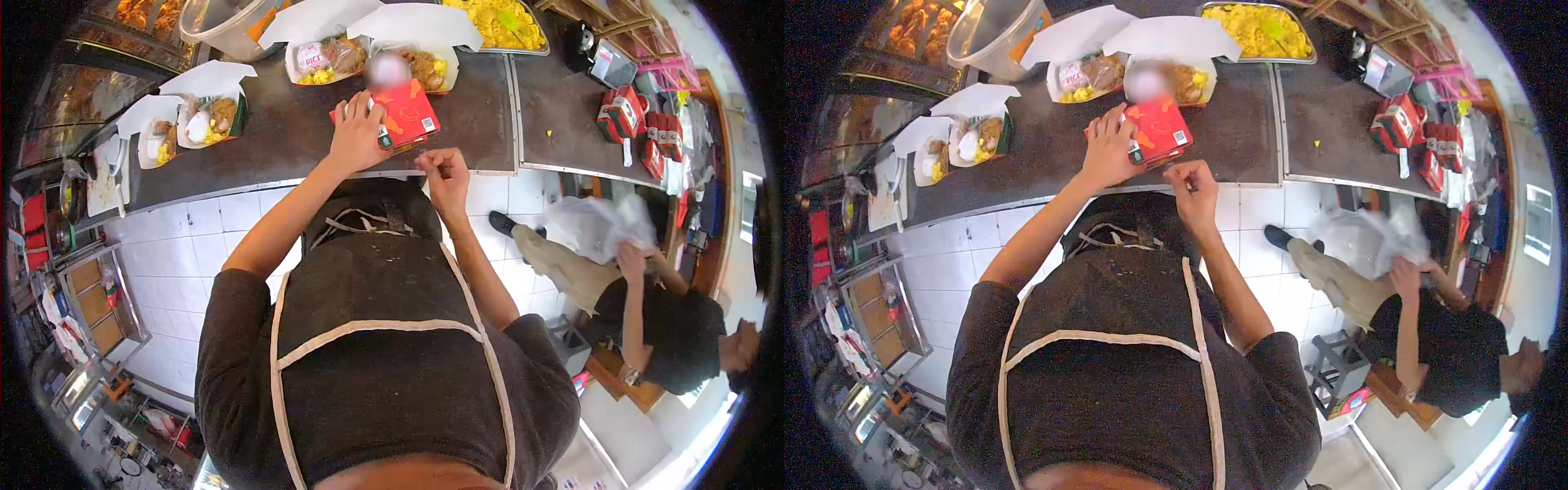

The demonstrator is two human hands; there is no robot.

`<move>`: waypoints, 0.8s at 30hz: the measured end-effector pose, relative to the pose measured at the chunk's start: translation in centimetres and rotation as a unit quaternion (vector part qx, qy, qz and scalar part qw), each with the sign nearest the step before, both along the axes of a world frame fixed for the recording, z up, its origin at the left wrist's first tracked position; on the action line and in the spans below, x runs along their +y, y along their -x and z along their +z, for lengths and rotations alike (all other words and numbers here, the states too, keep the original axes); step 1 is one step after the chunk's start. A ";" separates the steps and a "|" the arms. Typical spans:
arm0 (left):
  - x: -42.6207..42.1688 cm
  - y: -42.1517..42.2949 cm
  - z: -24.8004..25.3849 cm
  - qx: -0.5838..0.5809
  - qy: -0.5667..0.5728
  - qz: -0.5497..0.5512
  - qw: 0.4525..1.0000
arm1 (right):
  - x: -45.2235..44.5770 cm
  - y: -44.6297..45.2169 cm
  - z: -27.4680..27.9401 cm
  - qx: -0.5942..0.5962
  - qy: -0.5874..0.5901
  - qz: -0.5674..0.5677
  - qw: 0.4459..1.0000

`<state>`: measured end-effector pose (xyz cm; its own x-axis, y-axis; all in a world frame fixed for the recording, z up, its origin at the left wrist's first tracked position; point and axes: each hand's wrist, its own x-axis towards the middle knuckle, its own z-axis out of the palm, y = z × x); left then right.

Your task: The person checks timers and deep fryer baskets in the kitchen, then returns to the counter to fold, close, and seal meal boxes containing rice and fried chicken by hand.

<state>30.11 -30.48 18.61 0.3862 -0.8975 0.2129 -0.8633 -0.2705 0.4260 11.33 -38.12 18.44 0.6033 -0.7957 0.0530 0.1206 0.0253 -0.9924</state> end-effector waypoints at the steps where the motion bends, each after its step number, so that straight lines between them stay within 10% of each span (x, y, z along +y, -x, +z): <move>1: 0.0 0.0 0.0 0.004 0.005 0.002 1.000 | -0.5 -0.2 0.8 -0.001 -0.010 0.010 1.000; 12: 0.3 -0.1 -0.7 -0.016 0.032 0.023 0.999 | -0.4 -3.4 8.5 -0.039 0.094 0.063 0.993; 24: -0.3 -0.1 -0.1 0.000 0.041 -0.003 0.999 | -9.0 8.5 -6.6 0.194 -0.121 -0.149 0.962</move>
